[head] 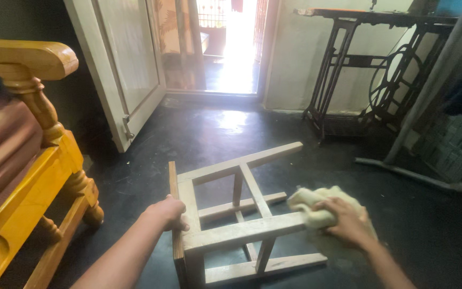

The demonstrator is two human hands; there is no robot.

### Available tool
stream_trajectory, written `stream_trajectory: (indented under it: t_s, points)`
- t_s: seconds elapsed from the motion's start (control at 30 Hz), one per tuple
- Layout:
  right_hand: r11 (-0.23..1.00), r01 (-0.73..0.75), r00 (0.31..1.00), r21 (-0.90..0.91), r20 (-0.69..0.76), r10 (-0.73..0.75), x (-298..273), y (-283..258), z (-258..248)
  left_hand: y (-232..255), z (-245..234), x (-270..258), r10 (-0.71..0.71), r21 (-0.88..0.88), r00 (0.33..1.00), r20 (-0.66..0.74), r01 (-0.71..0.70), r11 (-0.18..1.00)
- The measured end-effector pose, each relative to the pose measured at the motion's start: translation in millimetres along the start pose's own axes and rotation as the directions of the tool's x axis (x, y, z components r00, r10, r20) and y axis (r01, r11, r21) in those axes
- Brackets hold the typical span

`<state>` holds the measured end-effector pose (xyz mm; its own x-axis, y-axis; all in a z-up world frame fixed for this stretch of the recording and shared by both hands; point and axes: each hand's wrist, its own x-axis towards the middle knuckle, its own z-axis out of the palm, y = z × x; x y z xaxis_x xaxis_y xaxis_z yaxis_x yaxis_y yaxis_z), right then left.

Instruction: The person cleans an overturned wooden stool by wiping down its legs and frame with a cloth by hand.

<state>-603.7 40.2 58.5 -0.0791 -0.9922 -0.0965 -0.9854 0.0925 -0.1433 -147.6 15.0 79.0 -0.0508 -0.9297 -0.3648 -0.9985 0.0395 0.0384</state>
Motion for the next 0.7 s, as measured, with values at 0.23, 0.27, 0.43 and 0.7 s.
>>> stream_trajectory:
  t_s: [0.23,0.27,0.43,0.7]
  points:
    - [0.991,0.083,0.979,0.104,-0.192,-0.062,23.4,12.5,35.0,-1.9,2.7,-0.9,0.027,0.013,1.0,-0.007,-0.027,1.0]
    - [0.98,0.153,0.978,0.128,-0.16,-0.132,20.4,-4.5,39.2,-2.5,3.7,-0.6,0.025,-0.002,1.0,-0.018,-0.025,1.0]
    - [0.892,0.345,0.935,0.291,-0.185,-0.301,-13.1,-98.5,37.7,-5.7,2.1,1.4,0.038,-0.023,0.998,-0.045,-0.039,0.999]
    - [0.307,0.135,0.968,0.942,-0.192,0.163,5.1,-115.2,-8.2,-16.7,8.0,5.1,0.044,-0.129,0.998,-0.045,-0.05,0.99]
